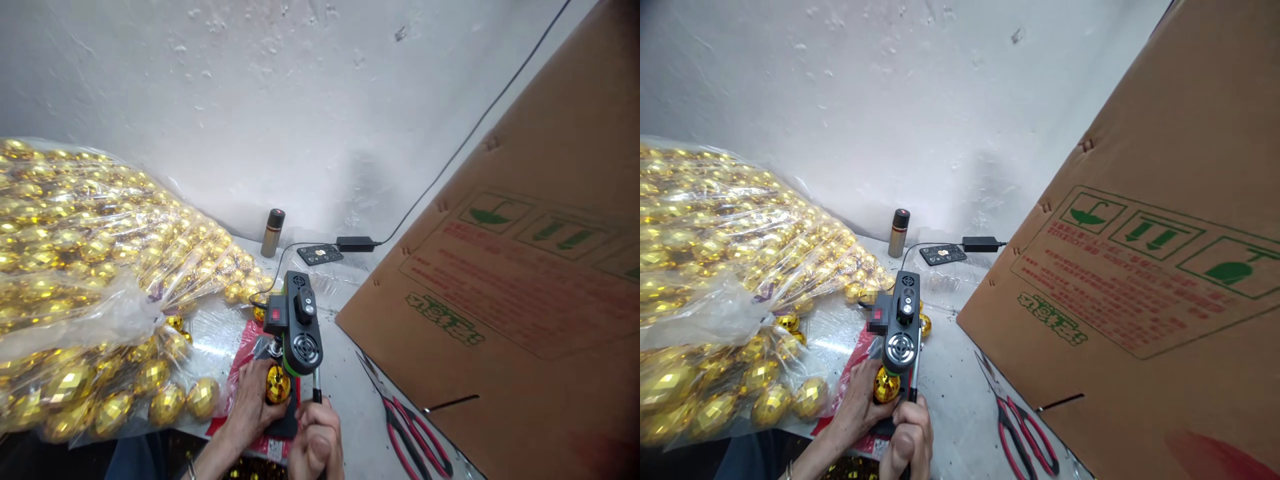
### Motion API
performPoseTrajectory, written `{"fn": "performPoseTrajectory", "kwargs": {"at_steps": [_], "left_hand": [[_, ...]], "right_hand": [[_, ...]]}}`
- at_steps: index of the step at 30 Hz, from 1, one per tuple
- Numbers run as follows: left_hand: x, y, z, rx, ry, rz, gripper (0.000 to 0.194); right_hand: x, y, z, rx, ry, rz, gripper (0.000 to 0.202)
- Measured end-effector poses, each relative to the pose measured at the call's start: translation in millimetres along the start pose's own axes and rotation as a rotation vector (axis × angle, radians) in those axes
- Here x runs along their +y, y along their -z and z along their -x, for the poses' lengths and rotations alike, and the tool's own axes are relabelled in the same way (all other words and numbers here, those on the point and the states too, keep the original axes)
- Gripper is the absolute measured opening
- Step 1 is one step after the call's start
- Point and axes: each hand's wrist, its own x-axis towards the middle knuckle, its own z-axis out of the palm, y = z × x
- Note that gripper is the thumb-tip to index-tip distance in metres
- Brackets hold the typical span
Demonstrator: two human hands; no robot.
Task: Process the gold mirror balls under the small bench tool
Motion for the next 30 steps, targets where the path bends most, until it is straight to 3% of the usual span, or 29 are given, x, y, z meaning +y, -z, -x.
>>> {"fn": "performPoseTrajectory", "kwargs": {"at_steps": [2, 7, 9, 12, 15, 18, 20, 22, 24, 27, 30], "left_hand": [[-2, -1.2, 0, -0.004, 0.006, -0.006, 0.045], [-4, -3.3, -1, -0.011, -0.005, -0.011, 0.047], [-5, -5.3, -2, 0.002, -0.012, -0.016, 0.051], [-8, -8.4, 2, 0.029, -0.022, -0.053, 0.055], [-17, -2.1, 18, 0.0, -0.096, -0.131, 0.066], [-27, 23.1, 38, -0.078, -0.278, -0.207, 0.087], [-32, 49.9, 43, -0.061, -0.315, -0.272, 0.077], [-36, 80.2, 37, 0.051, -0.236, -0.373, 0.048], [-38, 108.9, 25, 0.113, -0.154, -0.472, 0.034], [-42, 139.5, 13, 0.104, -0.11, -0.524, 0.039], [-46, 150.7, 18, 0.051, -0.06, -0.428, 0.041]], "right_hand": [[7, 3, 3, -0.015, 0.007, -0.003, 0.039], [11, 15, -9, -0.239, 0.221, 0.058, 0.036], [-4, 15, -28, -0.205, 0.115, 0.04, 0.037], [-34, 10, -66, -0.174, -0.159, -0.01, 0.037], [-53, 4, -99, -0.219, -0.184, -0.067, 0.034], [-56, 0, -107, -0.211, -0.14, -0.082, 0.035], [-54, 0, -100, -0.194, -0.116, -0.089, 0.035], [-50, 3, -91, -0.196, -0.095, -0.092, 0.034], [-48, 6, -84, -0.221, -0.08, -0.09, 0.033], [-46, 8, -80, -0.246, -0.077, -0.087, 0.032], [-45, 8, -79, -0.235, -0.088, -0.086, 0.034]]}}
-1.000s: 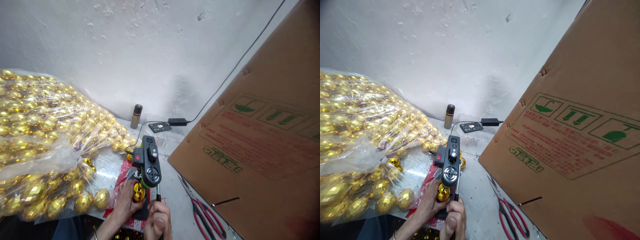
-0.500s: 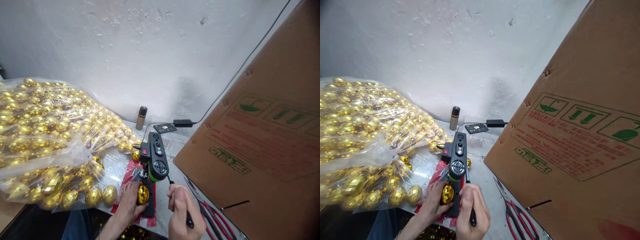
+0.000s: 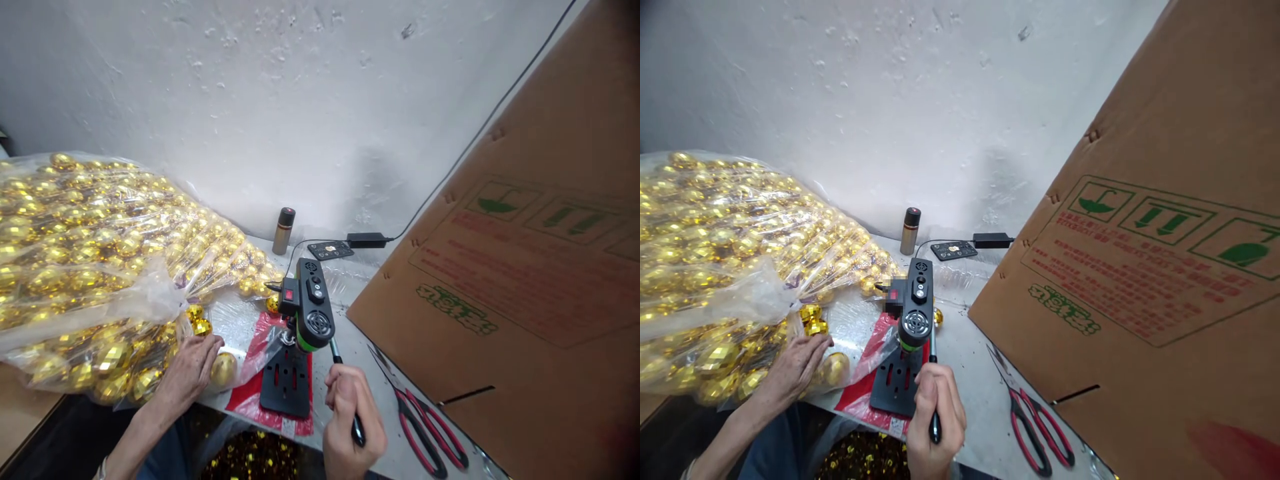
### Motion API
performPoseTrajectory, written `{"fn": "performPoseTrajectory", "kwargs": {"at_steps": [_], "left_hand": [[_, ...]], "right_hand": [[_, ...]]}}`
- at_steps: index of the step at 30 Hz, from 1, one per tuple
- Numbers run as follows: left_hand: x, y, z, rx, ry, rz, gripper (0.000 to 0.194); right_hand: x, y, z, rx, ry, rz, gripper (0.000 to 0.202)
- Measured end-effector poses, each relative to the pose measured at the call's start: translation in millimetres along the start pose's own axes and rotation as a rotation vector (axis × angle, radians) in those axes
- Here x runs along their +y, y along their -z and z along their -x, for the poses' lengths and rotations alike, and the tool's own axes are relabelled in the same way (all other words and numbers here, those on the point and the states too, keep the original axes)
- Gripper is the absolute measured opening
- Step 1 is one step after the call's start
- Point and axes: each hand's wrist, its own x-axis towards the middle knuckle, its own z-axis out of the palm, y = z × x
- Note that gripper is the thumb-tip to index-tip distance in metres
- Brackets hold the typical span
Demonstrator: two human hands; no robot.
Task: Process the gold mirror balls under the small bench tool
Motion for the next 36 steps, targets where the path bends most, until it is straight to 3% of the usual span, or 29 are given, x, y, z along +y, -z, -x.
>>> {"fn": "performPoseTrajectory", "kwargs": {"at_steps": [4, 7, 12, 17, 20, 23, 29, 33, 36], "left_hand": [[0, -4.4, 10, -0.16, 0.018, 0.023, 0.037], [3, -13.7, 1, -0.141, 0.011, -0.062, 0.047], [8, -32.6, -28, -0.039, 0.055, -0.219, 0.034], [10, -40.4, -46, -0.142, 0.131, -0.146, 0.041], [16, -39.8, -48, -0.054, 0.128, 0.104, 0.045], [32, -38.8, -43, 0.053, 0.238, 0.516, 0.05], [82, -42.0, -16, -0.113, 0.791, 1.588, 0.044], [94, -45.6, -6, -0.134, 0.989, 1.782, 0.029], [94, -53.3, -2, -0.157, 0.953, 1.759, 0.035]], "right_hand": [[1, -2, 3, 0.038, -0.012, -0.014, 0.035], [2, -2, 4, 0.027, -0.016, -0.015, 0.035], [1, -1, 3, 0.014, -0.018, 0.006, 0.035], [0, -2, 4, 0.024, 0.0, 0.022, 0.035], [2, -2, 5, 0.018, -0.007, 0.016, 0.034], [2, -2, 3, 0.033, -0.023, -0.001, 0.034], [-6, -5, -7, 0.073, -0.018, -0.013, 0.035], [-11, -5, -15, 0.057, -0.028, -0.026, 0.037], [-15, -4, -19, 0.049, -0.062, -0.031, 0.037]]}}
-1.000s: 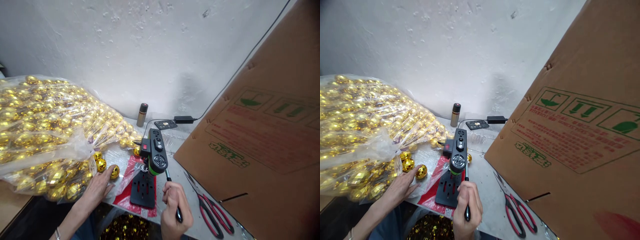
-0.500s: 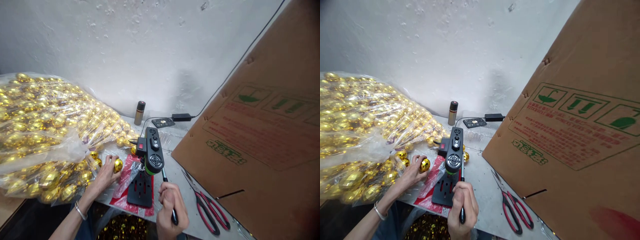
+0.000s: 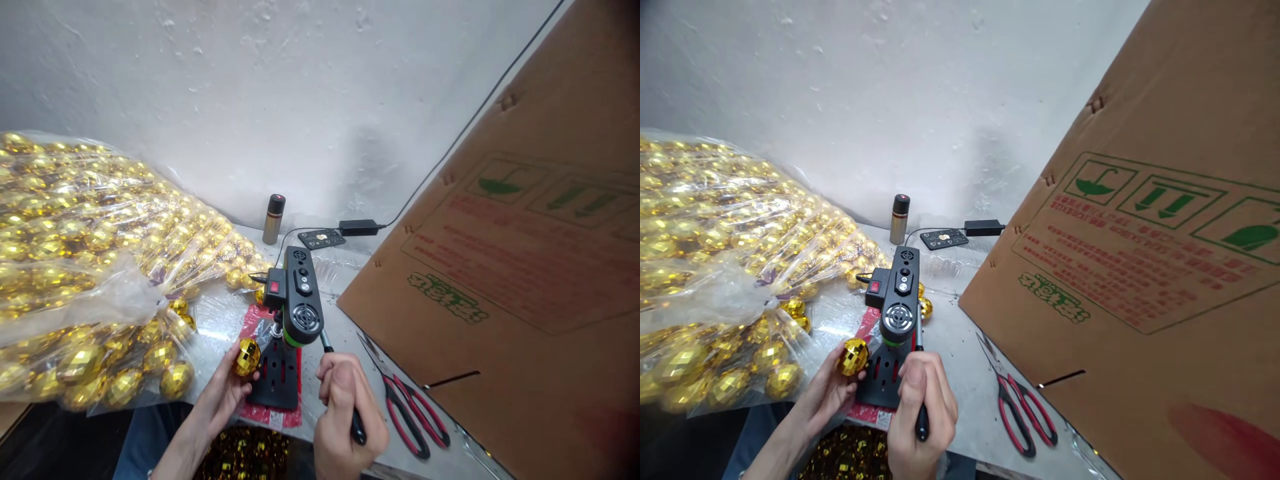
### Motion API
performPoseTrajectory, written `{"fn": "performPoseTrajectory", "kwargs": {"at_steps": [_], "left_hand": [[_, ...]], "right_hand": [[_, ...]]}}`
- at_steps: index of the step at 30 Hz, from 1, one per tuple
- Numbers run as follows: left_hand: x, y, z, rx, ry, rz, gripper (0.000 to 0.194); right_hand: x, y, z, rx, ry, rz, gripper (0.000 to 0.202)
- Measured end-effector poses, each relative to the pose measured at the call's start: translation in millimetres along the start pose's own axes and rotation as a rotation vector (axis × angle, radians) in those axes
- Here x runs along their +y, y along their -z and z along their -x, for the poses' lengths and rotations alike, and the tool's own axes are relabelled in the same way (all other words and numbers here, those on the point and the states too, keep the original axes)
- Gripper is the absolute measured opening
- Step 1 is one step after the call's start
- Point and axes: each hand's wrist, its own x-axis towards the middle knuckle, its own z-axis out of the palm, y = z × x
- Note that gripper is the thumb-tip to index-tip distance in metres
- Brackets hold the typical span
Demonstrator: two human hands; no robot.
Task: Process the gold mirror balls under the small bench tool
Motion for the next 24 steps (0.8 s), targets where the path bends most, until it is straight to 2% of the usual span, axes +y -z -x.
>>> {"fn": "performPoseTrajectory", "kwargs": {"at_steps": [4, 9, 13, 15, 19, 24], "left_hand": [[-17, 3.8, -12, -0.071, -0.144, -0.207, 0.058], [-33, 6.0, -32, -0.007, -0.355, -0.629, 0.082], [-35, 7.7, -35, 0.021, -0.612, -0.951, 0.066], [-35, 7.4, -34, -0.004, -0.68, -1.09, 0.061], [-34, 4.6, -30, -0.105, -0.741, -1.274, 0.056], [-29, -1.5, -37, -0.095, -0.722, -1.461, 0.055]], "right_hand": [[-3, 0, -3, -0.005, -0.023, -0.002, 0.037], [-3, 0, -4, -0.013, 0.012, 0.014, 0.036], [-2, 2, -2, -0.029, 0.015, 0.027, 0.036], [-1, 2, -1, -0.03, 0.015, 0.02, 0.035], [2, 3, 1, -0.019, 0.036, 0.018, 0.035], [2, 4, 4, -0.026, 0.029, 0.017, 0.035]]}}
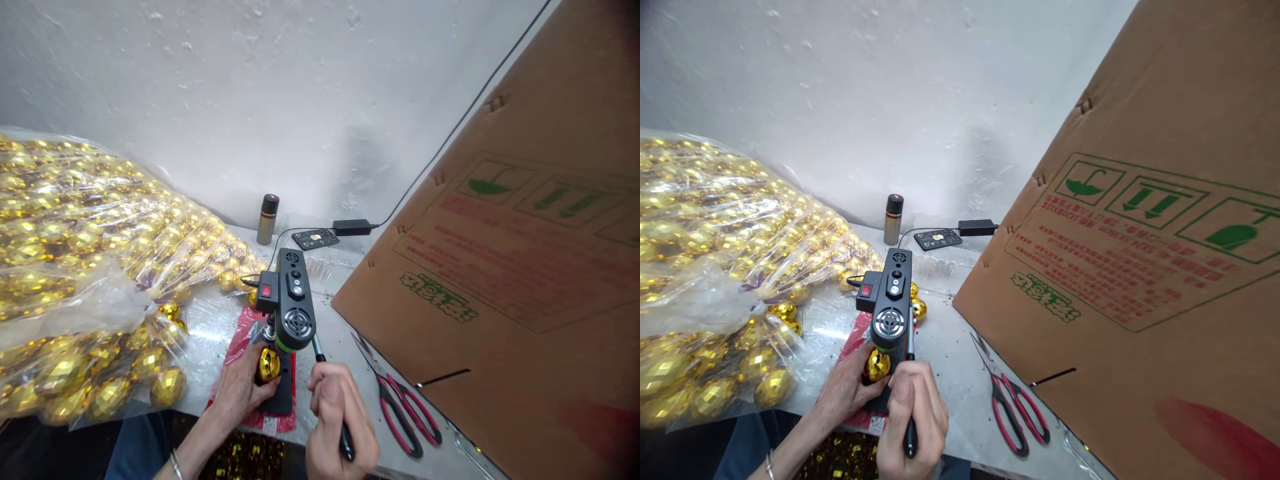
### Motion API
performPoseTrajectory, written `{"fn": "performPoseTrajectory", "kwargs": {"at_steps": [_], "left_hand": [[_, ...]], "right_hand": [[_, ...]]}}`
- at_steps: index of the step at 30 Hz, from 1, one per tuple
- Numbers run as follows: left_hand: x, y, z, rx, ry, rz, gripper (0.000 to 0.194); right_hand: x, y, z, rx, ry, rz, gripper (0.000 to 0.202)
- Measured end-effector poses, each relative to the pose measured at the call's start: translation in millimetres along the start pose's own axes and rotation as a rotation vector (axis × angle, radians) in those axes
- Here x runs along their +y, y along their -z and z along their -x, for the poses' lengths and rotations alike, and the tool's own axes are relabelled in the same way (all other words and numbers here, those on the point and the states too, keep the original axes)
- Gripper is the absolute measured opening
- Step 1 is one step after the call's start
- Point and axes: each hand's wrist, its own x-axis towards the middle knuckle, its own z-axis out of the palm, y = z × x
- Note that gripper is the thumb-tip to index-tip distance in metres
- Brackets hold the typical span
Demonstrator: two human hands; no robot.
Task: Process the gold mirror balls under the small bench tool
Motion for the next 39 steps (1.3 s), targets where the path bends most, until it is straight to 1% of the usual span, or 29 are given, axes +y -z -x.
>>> {"fn": "performPoseTrajectory", "kwargs": {"at_steps": [3, 5, 7, 11, 14, 16, 20, 25, 28, 33, 36, 39], "left_hand": [[0, -4.8, -9, 0.025, -0.076, -0.075, 0.047], [-1, -8.3, -12, 0.034, -0.097, -0.089, 0.046], [-1, -10.4, -13, 0.038, -0.093, -0.075, 0.046], [-3, -11.1, -11, 0.04, -0.08, -0.031, 0.047], [-6, -12.3, -10, 0.044, -0.081, -0.014, 0.05], [-7, -13.7, -10, 0.056, -0.086, -0.01, 0.048], [-7, -15.3, -8, 0.082, -0.093, 0.0, 0.048], [-5, -13.9, -8, 0.072, -0.084, 0.005, 0.048], [-6, -14.6, -8, 0.067, -0.093, 0.007, 0.05], [-9, -18.6, -8, 0.081, -0.091, -0.037, 0.046], [-9, -19.4, -9, 0.096, -0.098, -0.052, 0.045], [-7, -18.4, -9, 0.101, -0.098, -0.061, 0.043]], "right_hand": [[-1, 0, 1, 0.006, -0.004, 0.006, 0.034], [0, -2, 3, 0.01, -0.003, 0.014, 0.035], [4, -3, 7, 0.019, 0.02, 0.026, 0.034], [17, -5, 24, 0.087, 0.107, 0.079, 0.035], [25, -3, 37, 0.055, 0.083, 0.155, 0.038], [29, -2, 41, 0.042, 0.079, 0.169, 0.038], [33, -3, 42, 0.06, 0.128, 0.16, 0.039], [36, -8, 45, 0.115, 0.111, 0.137, 0.039], [38, -8, 49, 0.111, 0.1, 0.129, 0.04], [43, -7, 52, 0.096, 0.122, 0.113, 0.039], [44, -8, 54, 0.12, 0.111, 0.096, 0.038], [46, -7, 56, 0.103, 0.09, 0.1, 0.037]]}}
